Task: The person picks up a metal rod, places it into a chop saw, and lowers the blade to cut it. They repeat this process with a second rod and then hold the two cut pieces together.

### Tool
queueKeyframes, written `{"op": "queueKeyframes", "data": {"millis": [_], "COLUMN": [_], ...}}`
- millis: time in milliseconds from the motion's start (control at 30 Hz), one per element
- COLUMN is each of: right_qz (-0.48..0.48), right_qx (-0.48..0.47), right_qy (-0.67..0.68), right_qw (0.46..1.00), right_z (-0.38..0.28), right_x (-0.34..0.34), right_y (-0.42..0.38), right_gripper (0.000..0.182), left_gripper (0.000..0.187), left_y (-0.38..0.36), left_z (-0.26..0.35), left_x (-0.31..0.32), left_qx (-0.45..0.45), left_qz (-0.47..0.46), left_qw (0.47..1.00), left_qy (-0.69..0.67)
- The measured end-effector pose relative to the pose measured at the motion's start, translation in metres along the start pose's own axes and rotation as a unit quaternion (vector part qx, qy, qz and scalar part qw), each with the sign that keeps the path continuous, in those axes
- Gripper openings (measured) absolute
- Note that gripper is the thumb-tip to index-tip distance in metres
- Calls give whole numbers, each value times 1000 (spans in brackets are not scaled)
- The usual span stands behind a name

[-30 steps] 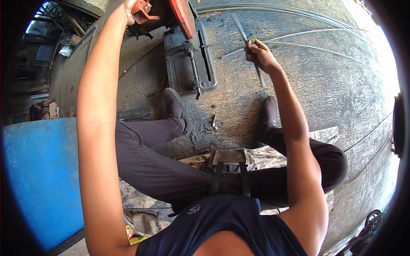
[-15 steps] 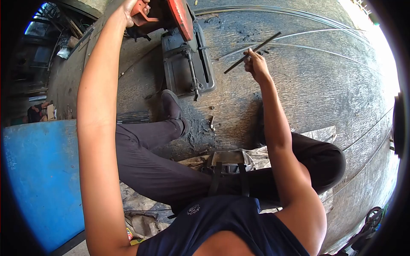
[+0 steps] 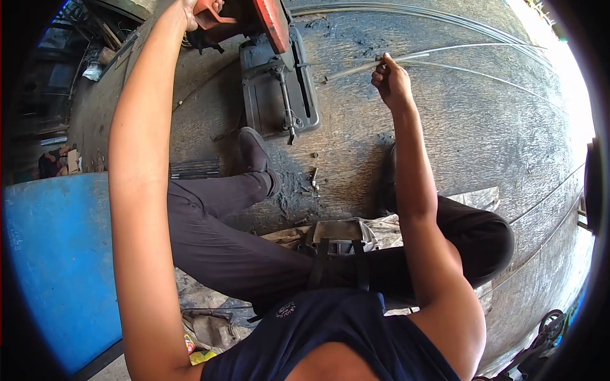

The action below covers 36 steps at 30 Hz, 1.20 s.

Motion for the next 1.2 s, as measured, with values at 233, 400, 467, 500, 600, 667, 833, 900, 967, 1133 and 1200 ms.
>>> {"op": "queueKeyframes", "data": {"millis": [233, 400, 467, 500, 600, 667, 833, 900, 967, 1133, 1200], "right_qz": [-13, -22, -21, -32, -43, -43, 42, 17, -75, -108, -101], "right_qx": [-17, -19, -14, -14, -8, -3, -14, -14, -22, -90, -50], "right_qy": [2, 13, 20, 13, 15, 23, -34, -73, -46, -261, -192], "right_qw": [1000, 1000, 1000, 999, 999, 999, 998, 997, 996, 955, 975], "right_z": [-4, -6, -6, -7, -4, -3, -2, 4, 21, 47, 55], "right_x": [12, 15, 16, 16, 15, 11, 12, 6, 2, -5, -2], "right_y": [-2, -4, -5, -4, -2, 0, -3, 2, 11, 6, 4], "right_gripper": [21, 19, 19, 20, 21, 21, 23, 21, 17, 16, 16], "left_gripper": [8, 12, 13, 13, 13, 13, 11, 11, 11, 13, 15], "left_y": [-25, -18, -18, -19, -24, -25, -23, -19, -22, 11, 8], "left_z": [4, 1, 2, 3, 4, 4, 2, -2, 0, 0, 5], "left_x": [21, 19, 19, 21, 26, 26, 23, 17, 23, -7, -8], "left_qx": [-29, -7, -5, -2, 3, 7, 1, -3, -6, 68, 59], "left_qz": [25, -20, -24, -29, -27, -20, -9, -18, -24, -94, -58], "left_qw": [999, 999, 999, 999, 999, 1000, 1000, 999, 999, 993, 997], "left_qy": [36, -24, -31, -27, -21, -20, -30, -26, -22, 2, -7]}}
Point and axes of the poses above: each hand's wrist, its own y-axis towards the middle knuckle, its own x-axis out of the palm, z = x × y, the point moved 7 cm from there along y, towards the middle knuckle, and after that the axes turned 10 degrees about -z, right-handed, at the moved point
